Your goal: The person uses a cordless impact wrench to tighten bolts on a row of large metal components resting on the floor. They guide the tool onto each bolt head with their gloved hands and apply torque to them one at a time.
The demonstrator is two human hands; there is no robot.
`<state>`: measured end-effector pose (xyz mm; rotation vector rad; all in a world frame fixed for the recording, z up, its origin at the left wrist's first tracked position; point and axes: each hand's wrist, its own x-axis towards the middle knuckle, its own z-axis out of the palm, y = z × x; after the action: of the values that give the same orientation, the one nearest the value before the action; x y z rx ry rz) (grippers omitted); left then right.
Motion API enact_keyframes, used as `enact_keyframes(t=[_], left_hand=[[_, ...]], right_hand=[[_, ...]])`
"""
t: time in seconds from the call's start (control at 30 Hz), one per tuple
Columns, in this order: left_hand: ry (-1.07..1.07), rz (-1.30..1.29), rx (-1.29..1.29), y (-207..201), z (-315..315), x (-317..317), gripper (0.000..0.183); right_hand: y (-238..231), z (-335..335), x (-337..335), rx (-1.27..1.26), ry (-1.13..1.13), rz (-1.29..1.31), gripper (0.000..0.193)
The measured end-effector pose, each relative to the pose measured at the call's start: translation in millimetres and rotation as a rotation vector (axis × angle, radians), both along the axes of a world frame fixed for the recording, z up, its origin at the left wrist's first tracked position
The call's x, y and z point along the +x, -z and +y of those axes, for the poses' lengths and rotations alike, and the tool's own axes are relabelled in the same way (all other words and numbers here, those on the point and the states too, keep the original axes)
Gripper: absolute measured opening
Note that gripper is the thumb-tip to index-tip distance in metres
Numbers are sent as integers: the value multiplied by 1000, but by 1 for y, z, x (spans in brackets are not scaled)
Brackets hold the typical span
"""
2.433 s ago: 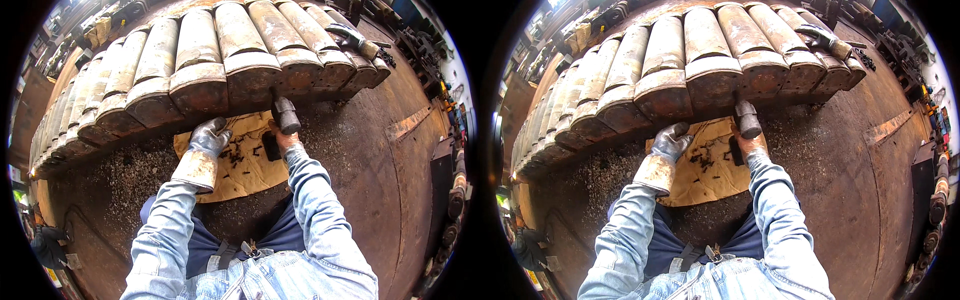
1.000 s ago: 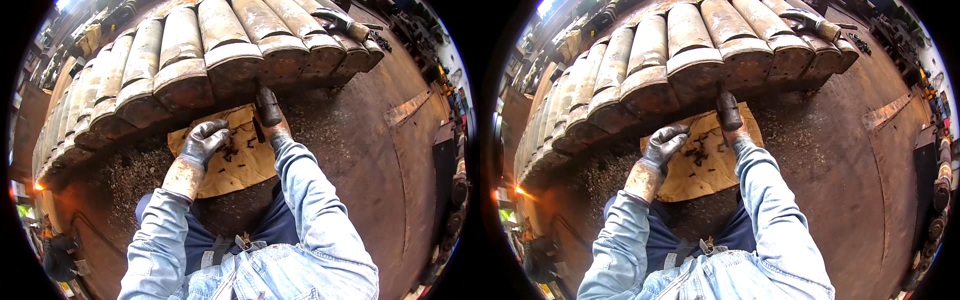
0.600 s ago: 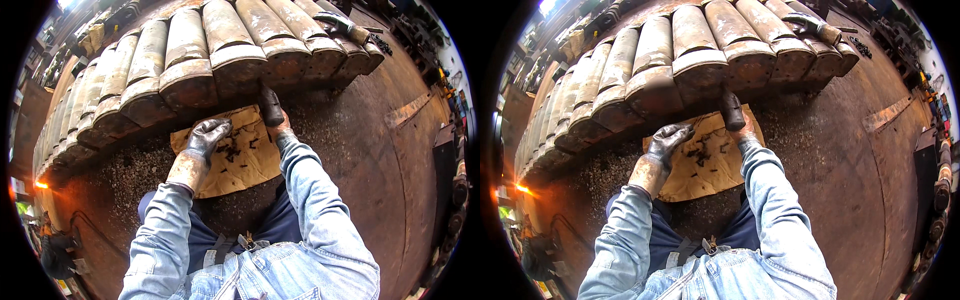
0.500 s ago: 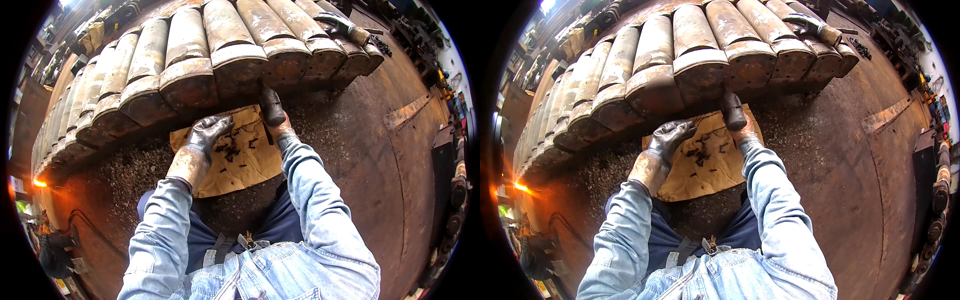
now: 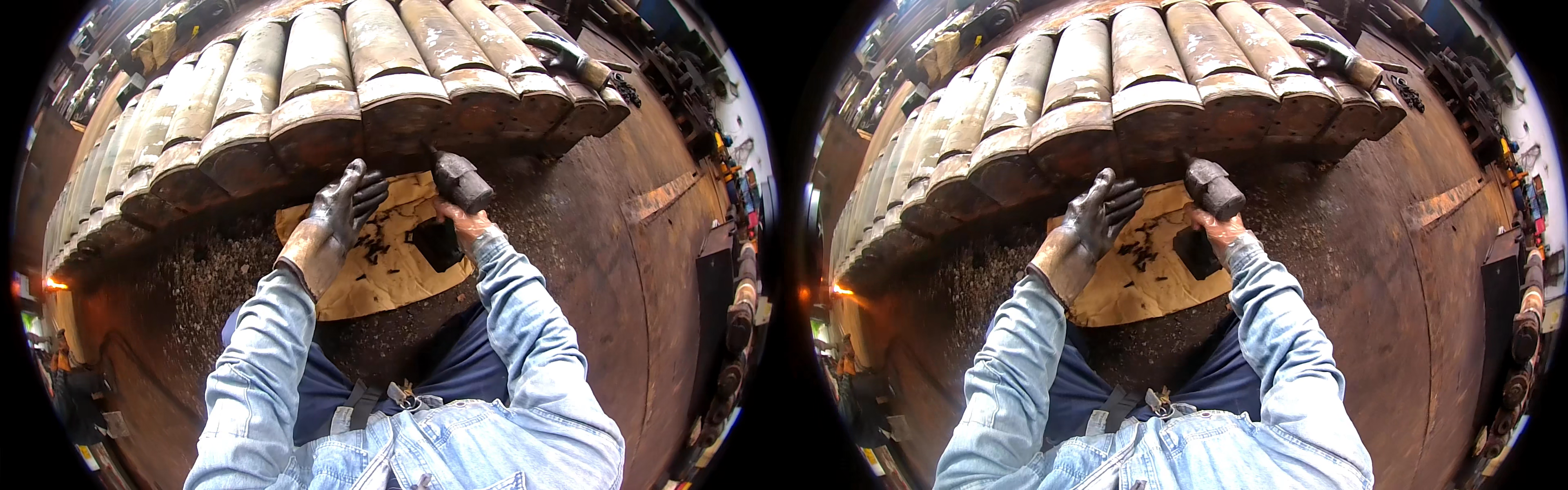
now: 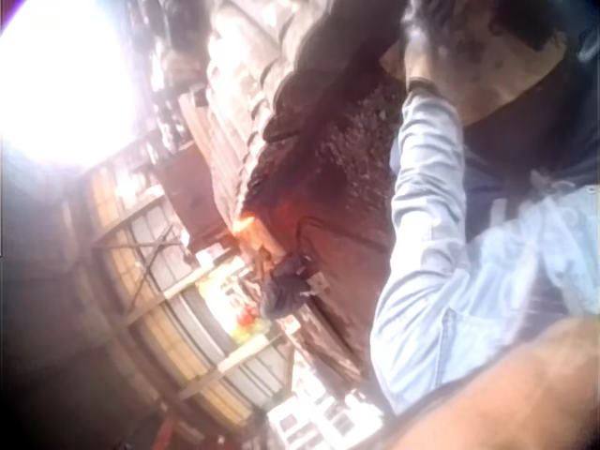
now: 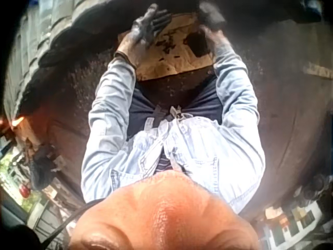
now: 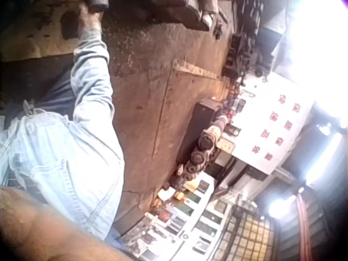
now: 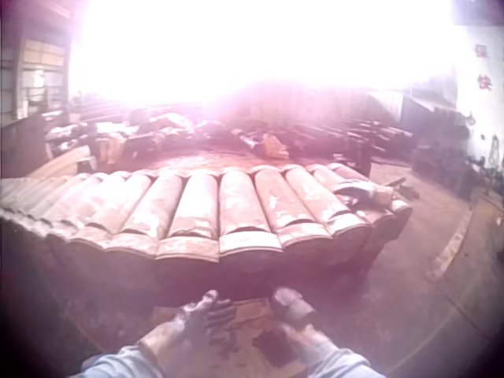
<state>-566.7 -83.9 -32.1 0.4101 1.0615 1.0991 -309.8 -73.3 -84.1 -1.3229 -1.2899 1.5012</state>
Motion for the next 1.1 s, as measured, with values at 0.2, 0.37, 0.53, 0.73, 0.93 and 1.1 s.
enact_keyframes(t=[0.2,0.37,0.53,0.73,0.93,1.1], left_hand=[[33,-12,-43,-5,1,6,65],[64,-69,32,-12,-6,3,60],[247,-317,195,0,-1,-14,47],[314,-525,289,9,9,-14,47],[240,-136,571,14,16,-13,43],[467,1034,1059,-4,11,-14,25]], right_hand=[[-10,-22,-21,-19,-113,245,29],[-35,-46,-41,-54,-293,257,46],[-36,-47,-44,-34,-355,141,25],[-30,-46,-40,-122,-314,430,39],[-31,-45,-40,-120,-281,450,43],[-31,-42,-32,-112,-309,412,42]])
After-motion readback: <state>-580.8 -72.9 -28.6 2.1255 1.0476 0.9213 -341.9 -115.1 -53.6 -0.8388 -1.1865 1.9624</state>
